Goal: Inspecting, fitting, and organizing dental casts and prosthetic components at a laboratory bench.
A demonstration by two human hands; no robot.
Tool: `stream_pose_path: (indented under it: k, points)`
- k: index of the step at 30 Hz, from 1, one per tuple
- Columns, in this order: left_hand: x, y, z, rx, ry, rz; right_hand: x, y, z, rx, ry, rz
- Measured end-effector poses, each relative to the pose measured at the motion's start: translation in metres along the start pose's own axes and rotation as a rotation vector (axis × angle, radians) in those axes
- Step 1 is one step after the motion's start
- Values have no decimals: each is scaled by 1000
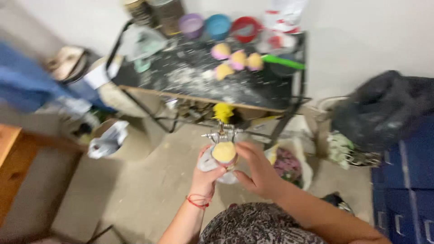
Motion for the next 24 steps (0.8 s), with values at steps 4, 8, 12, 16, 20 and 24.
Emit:
stream_pose_path:
  k: [4,8,12,16,20,24]
  points:
    - [-1,-30,-59,21,71,-204,43,71,11,96,-8,9]
    - [7,-62,-77,165,53,-206,60,107,11,124,27,30]
    - [26,-67,-104,340,5,-196,76,143,-15,256,83,55]
    - [60,-69,-125,345,-46,-241,114,156,-43,509,274,70]
    - [145,-126,-103,425,-24,-182,153,185,-113,923,431,4]
    - [229,-123,-118,528,-43,-110,205,190,-165,1171,411,-76]
Point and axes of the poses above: each hand's wrist, its own x-axis towards the middle knuckle, its own y-axis out of the palm, z = x × y, the point moved 3 cm from there along x, towards the middle knuckle, and after that the axes turned 11 degrees about -x, right-handed, at the moved point
